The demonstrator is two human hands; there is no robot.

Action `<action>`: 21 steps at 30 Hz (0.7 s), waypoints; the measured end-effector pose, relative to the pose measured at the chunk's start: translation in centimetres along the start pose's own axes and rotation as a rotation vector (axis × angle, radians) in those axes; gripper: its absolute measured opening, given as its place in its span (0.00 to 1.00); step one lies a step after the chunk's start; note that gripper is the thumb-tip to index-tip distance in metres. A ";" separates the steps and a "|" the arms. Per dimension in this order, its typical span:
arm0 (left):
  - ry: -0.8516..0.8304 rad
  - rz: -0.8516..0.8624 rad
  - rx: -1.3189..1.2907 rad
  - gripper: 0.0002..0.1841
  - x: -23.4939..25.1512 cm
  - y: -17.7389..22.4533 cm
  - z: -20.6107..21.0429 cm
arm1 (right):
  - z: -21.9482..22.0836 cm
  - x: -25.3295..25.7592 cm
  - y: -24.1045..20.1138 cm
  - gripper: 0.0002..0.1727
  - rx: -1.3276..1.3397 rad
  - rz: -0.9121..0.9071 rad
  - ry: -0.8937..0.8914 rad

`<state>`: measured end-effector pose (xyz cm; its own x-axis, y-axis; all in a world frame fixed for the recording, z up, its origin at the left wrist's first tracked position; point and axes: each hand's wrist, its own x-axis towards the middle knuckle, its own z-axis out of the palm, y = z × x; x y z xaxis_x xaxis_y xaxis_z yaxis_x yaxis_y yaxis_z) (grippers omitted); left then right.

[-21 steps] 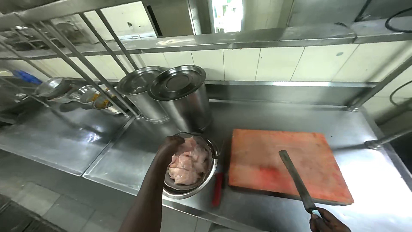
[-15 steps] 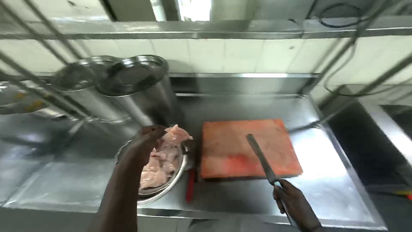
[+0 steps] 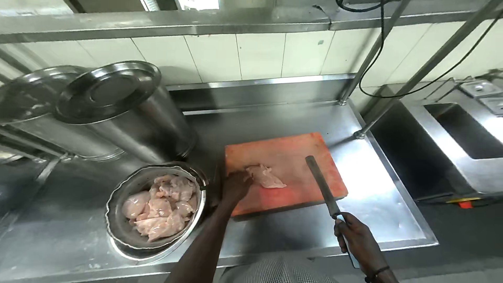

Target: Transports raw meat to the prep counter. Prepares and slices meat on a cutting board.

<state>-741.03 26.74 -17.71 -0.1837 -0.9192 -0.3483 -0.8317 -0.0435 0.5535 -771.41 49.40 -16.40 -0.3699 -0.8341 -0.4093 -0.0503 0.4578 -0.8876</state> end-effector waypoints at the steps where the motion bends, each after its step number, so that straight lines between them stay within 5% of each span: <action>1: 0.032 -0.005 0.018 0.28 0.4 0.1 0.7 | -0.1 -0.1 0.3 0.11 0.002 0.014 0.003; 5: 0.093 -0.130 -0.026 0.33 2.1 3.0 1.6 | 0.3 -0.2 0.3 0.11 -0.019 0.049 0.000; 11: 0.072 0.040 -0.323 0.19 2.3 6.0 2.1 | 0.8 -0.1 -0.5 0.11 -0.008 0.016 0.001; 17: -0.059 0.155 -0.741 0.21 -1.9 9.7 -2.3 | 0.4 -0.7 -0.1 0.12 0.009 0.009 0.036; 21: -0.022 0.202 -0.654 0.21 -0.9 7.9 -3.2 | 0.4 -0.8 0.3 0.11 0.016 0.008 0.048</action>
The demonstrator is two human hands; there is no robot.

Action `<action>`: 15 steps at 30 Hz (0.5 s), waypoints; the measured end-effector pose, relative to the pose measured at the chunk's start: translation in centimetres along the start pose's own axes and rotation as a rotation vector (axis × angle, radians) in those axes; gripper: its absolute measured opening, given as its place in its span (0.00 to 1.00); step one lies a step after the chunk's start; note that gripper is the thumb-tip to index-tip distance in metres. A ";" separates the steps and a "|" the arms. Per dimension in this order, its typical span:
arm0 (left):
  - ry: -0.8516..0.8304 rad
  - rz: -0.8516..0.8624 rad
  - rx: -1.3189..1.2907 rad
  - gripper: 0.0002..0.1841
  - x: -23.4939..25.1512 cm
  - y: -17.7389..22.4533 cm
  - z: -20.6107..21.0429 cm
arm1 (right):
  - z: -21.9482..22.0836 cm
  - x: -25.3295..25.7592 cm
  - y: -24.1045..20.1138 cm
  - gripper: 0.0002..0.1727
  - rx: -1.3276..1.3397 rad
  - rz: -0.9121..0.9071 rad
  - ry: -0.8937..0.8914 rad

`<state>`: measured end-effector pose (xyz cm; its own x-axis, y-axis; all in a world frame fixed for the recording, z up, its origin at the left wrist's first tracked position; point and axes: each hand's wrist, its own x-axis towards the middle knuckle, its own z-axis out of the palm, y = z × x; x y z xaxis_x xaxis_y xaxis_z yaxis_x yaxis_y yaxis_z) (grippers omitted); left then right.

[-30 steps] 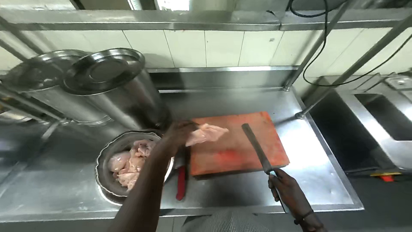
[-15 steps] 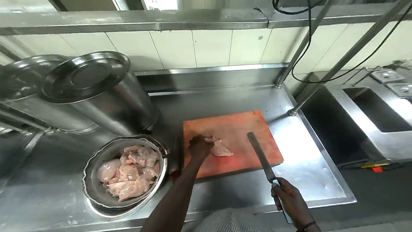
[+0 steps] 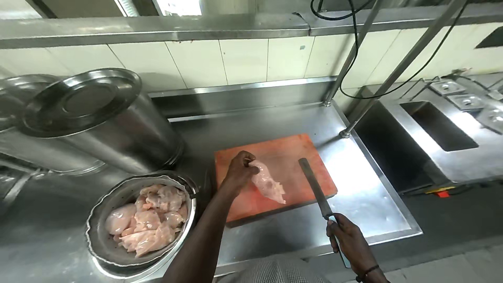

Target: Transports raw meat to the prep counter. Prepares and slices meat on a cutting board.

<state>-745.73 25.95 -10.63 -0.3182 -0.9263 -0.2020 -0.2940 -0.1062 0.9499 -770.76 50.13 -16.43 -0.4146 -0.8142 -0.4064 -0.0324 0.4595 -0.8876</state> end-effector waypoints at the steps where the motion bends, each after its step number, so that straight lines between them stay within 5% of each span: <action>1: -0.006 0.021 0.102 0.23 0.4 -1.4 -0.3 | 0.0 0.0 0.2 0.11 0.003 0.000 -0.003; 9: -0.234 0.308 0.927 0.29 -1.7 -9.9 2.9 | 0.3 -0.1 0.6 0.12 -0.014 0.031 -0.038; 13: -0.100 0.328 0.638 0.06 -1.2 -10.6 2.6 | 0.5 0.1 0.3 0.12 -0.037 0.031 -0.064; 15: -0.031 0.232 0.555 0.04 -1.6 -10.4 1.9 | 0.7 0.2 0.2 0.11 -0.036 0.026 -0.073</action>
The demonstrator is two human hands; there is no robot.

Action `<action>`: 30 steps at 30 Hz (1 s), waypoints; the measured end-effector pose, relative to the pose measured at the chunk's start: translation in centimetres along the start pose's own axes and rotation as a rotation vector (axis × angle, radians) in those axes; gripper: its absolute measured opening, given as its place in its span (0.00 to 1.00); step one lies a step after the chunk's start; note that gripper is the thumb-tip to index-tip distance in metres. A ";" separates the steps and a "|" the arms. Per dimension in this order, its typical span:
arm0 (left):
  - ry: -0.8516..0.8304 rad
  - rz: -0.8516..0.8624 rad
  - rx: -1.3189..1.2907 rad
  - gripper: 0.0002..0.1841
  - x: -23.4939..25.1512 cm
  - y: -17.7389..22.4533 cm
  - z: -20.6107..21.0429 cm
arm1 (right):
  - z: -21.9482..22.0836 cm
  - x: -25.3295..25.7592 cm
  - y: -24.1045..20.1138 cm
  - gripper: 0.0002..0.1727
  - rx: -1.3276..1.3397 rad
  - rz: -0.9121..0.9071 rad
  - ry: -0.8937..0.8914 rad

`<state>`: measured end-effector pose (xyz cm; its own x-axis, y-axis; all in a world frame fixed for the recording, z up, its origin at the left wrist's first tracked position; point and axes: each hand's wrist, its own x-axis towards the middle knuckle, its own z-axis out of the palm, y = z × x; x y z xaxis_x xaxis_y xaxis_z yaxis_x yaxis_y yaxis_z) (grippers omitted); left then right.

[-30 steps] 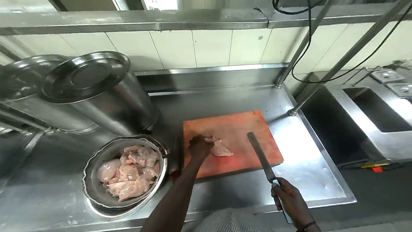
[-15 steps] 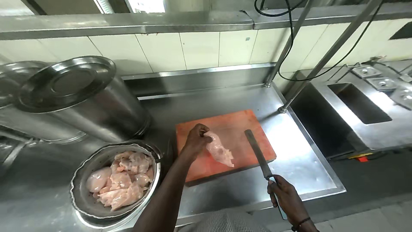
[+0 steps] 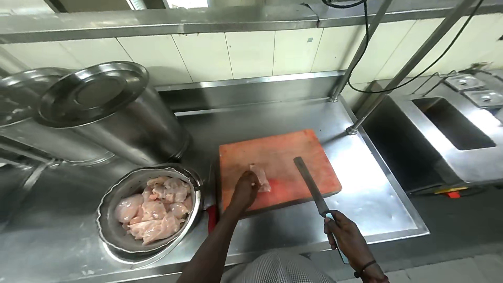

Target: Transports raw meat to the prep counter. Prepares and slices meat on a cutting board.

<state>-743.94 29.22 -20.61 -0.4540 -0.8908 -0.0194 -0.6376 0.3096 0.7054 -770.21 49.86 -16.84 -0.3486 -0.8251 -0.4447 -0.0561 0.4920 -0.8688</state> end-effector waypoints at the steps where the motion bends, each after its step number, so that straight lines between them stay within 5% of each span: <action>1: 0.001 -0.074 -0.012 0.05 -0.3 0.1 -0.5 | 0.1 0.0 0.0 0.11 -0.001 0.004 -0.006; 7: 0.051 -0.328 -0.078 0.06 -2.1 -0.6 -1.4 | 0.9 0.6 0.0 0.11 -0.054 0.021 -0.093; 13: 0.001 -0.331 0.024 0.25 -1.5 0.9 -0.5 | 2.2 1.4 -0.4 0.12 -0.117 0.037 -0.194; 18: -0.078 -0.451 0.062 0.19 -0.8 1.9 -1.5 | 2.8 2.5 -1.0 0.18 -0.326 -0.028 -0.248; 24: -0.032 -0.362 -0.042 0.09 -1.0 0.6 -3.2 | 3.7 4.3 -2.5 0.21 -0.695 -0.127 -0.292; 30: -0.072 -0.316 0.075 0.11 -1.0 1.9 -3.6 | 6.5 7.8 -4.1 0.20 -0.888 -0.189 -0.370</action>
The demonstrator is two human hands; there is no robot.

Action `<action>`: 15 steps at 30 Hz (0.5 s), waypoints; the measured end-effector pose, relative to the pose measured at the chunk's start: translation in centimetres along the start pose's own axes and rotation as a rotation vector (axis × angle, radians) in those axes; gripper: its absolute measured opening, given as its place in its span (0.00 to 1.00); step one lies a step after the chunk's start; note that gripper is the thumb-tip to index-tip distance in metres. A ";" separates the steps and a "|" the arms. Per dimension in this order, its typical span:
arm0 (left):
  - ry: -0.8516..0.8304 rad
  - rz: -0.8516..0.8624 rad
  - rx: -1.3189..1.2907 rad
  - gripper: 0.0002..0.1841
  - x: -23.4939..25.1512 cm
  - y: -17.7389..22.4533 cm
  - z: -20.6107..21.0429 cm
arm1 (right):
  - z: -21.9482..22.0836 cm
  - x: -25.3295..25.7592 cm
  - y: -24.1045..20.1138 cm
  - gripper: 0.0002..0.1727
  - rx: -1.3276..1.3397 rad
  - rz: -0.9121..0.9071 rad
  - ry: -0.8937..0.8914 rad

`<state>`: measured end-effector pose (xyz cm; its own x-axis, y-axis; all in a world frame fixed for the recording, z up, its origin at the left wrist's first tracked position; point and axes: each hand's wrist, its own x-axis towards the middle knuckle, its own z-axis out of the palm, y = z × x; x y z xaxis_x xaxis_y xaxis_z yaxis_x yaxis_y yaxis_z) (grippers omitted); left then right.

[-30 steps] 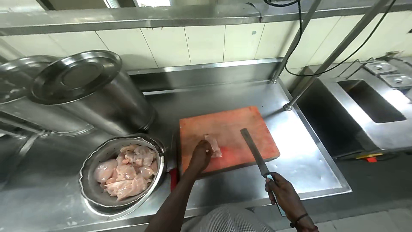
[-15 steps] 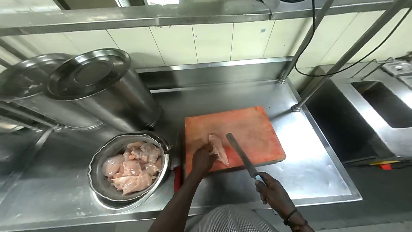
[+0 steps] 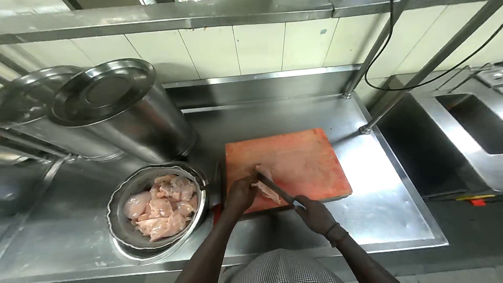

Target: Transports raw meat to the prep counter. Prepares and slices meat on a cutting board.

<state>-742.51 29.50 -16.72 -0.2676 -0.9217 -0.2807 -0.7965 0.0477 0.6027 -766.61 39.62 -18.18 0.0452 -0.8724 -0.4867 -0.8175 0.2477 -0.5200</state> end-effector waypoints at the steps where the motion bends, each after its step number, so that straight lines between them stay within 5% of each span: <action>1: -0.013 0.007 0.028 0.11 0.1 0.1 -0.1 | 0.0 1.1 -0.8 0.19 -0.019 -0.010 -0.010; 8: -0.056 0.063 0.059 0.10 -0.6 1.4 -1.4 | 0.0 4.4 -4.8 0.18 -0.048 -0.011 -0.100; 15: 0.128 -0.003 -0.180 0.07 -0.7 -1.2 -3.0 | -0.8 -4.2 5.1 0.19 0.174 -0.049 -0.407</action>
<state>-739.74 28.99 -15.02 -0.1854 -0.9637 -0.1922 -0.6842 -0.0137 0.7292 -771.43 44.22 -18.29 0.3320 -0.6565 -0.6773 -0.7018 0.3079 -0.6424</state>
